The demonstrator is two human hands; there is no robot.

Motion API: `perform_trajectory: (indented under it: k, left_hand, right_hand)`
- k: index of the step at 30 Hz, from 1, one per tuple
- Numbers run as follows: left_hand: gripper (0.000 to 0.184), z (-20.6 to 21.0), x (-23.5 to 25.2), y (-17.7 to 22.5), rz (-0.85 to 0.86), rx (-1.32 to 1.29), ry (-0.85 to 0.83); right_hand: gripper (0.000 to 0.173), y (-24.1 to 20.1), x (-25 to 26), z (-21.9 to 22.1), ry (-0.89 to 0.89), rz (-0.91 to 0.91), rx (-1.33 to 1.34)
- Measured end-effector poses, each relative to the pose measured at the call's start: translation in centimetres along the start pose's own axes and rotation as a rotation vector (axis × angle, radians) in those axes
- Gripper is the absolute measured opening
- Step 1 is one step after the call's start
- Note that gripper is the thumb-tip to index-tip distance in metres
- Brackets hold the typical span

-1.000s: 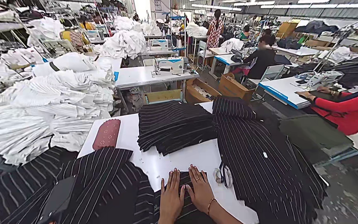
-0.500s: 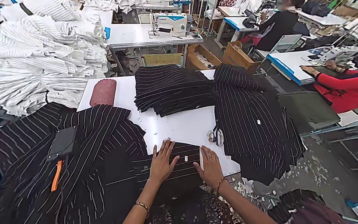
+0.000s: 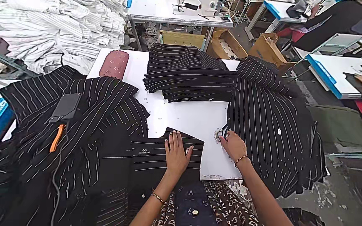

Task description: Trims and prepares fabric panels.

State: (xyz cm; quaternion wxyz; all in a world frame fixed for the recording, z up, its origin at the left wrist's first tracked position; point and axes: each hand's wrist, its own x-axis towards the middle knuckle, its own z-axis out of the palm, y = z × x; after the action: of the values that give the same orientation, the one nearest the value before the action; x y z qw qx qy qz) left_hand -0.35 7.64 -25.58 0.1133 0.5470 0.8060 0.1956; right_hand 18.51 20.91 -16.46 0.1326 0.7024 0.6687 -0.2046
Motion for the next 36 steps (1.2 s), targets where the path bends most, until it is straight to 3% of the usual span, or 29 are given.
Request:
perform_trajectory:
  k: [4, 5, 7, 9, 10, 11, 15, 19, 29, 36]
  left_hand:
    - [0.096, 0.9, -0.2, 0.6, -0.015, 0.031, 0.052]
    - [0.096, 0.9, -0.2, 0.6, -0.017, 0.03, 0.053]
    - [0.096, 0.8, -0.1, 0.5, -0.019, 0.031, 0.059]
    - [0.096, 0.9, 0.0, 0.7, -0.029, 0.028, 0.058]
    - [0.097, 0.9, 0.1, 0.8, -0.036, 0.028, 0.055]
    - [0.097, 0.9, 0.1, 0.9, -0.044, 0.026, 0.05]
    - [0.097, 1.0, 0.3, 1.2, -0.063, 0.028, 0.045]
    - [0.099, 1.3, 0.4, 1.6, -0.067, 0.036, 0.068]
    - [0.11, 0.8, 0.8, 2.2, -0.115, 0.028, -0.005]
    - [0.111, 1.0, 0.8, 2.1, -0.112, 0.029, -0.006]
  right_hand:
    - [0.059, -0.6, 2.0, -2.2, -0.147, 0.046, -0.095]
    - [0.051, 0.1, 2.6, -2.2, -0.17, -0.004, 0.022]
    - [0.02, 2.4, 2.9, -1.3, -0.246, -0.125, 0.504]
    - [0.023, 4.6, 1.5, -0.9, -0.442, -0.206, 0.931]
    - [0.019, 5.4, 0.5, -0.8, -0.51, -0.225, 0.984]
    - [0.013, 6.2, -0.5, -0.8, -0.557, -0.22, 0.975]
    - [0.027, 11.1, -2.5, -1.7, -0.78, -0.157, 0.767]
    - [0.029, 13.7, -2.2, -3.0, -0.966, -0.086, 0.634]
    - [0.031, 10.1, 1.8, -2.7, -1.028, -0.231, 0.495]
    - [0.028, 10.8, 2.5, -2.9, -1.017, -0.211, 0.447]
